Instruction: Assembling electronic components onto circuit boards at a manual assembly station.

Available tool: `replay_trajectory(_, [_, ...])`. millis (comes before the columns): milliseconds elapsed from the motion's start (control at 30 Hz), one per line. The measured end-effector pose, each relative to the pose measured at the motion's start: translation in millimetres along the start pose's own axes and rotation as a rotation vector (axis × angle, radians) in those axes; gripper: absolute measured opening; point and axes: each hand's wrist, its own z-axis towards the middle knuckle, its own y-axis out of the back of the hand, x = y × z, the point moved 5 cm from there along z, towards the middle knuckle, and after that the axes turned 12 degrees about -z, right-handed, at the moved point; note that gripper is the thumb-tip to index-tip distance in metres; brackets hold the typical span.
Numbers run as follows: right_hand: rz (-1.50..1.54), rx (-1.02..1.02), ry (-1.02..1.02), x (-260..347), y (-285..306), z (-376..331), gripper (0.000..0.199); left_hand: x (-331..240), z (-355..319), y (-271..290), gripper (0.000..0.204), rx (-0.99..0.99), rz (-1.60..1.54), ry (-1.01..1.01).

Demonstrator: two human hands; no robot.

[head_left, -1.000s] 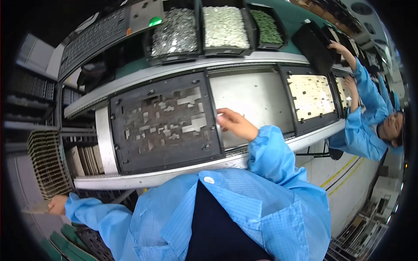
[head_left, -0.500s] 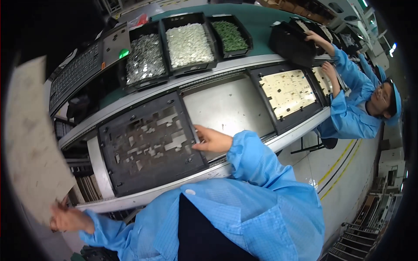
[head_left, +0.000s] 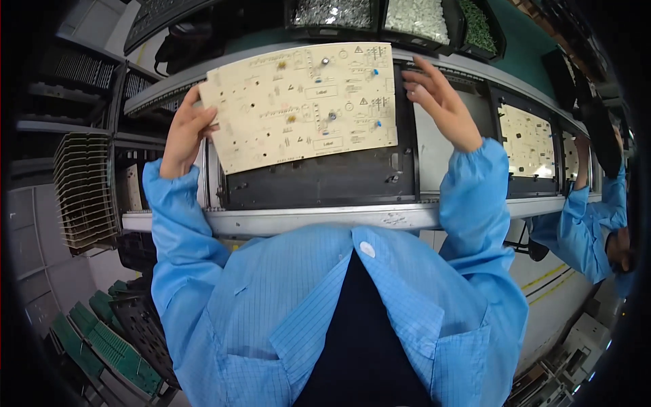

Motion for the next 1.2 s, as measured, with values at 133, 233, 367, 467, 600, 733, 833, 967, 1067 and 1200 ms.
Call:
replay_trajectory(133, [-0.068, 0.08, -0.007, 6, -20, 25, 0.061, 19, 16, 0, 0.051, 0.008, -0.01, 0.078])
replay_trajectory(233, [-0.019, -0.017, -0.065, -8, -21, 32, 0.065, 29, 14, -6, 0.053, 0.127, -0.005, 0.107])
replay_trajectory(367, [0.034, -0.046, -0.082, -23, -20, 30, 0.066, 19, 8, -21, 0.062, 0.077, 0.174, 0.015])
replay_trajectory(467, [0.024, -0.079, -0.101, -26, -19, 27, 0.065, 27, 16, -14, 0.059, 0.033, 0.171, -0.088])
replay_trajectory(600, [-0.298, -0.034, -0.143, -27, -16, 20, 0.065, 39, 15, -13, 0.052, 0.04, 0.297, -0.1])
replay_trajectory(733, [-0.514, -0.154, 0.013, -26, -11, 9, 0.067, 23, 8, -18, 0.053, -0.025, 1.017, -0.407])
replay_trajectory(833, [-0.719, -0.164, 0.033, -41, -14, 6, 0.065, 27, 5, -24, 0.051, -0.03, 1.11, -0.429])
replay_trajectory(967, [-0.713, -0.112, -0.079, -39, -20, 3, 0.06, 35, 4, -23, 0.047, -0.011, 1.135, -0.371])
replay_trajectory(1067, [-0.727, -0.067, -0.131, -44, -20, 4, 0.059, 36, 7, -23, 0.047, 0.006, 1.163, -0.391])
replay_trajectory(1200, [-0.782, -0.106, -0.026, -41, -10, 6, 0.051, 33, 4, -25, 0.051, 0.007, 1.208, -0.356])
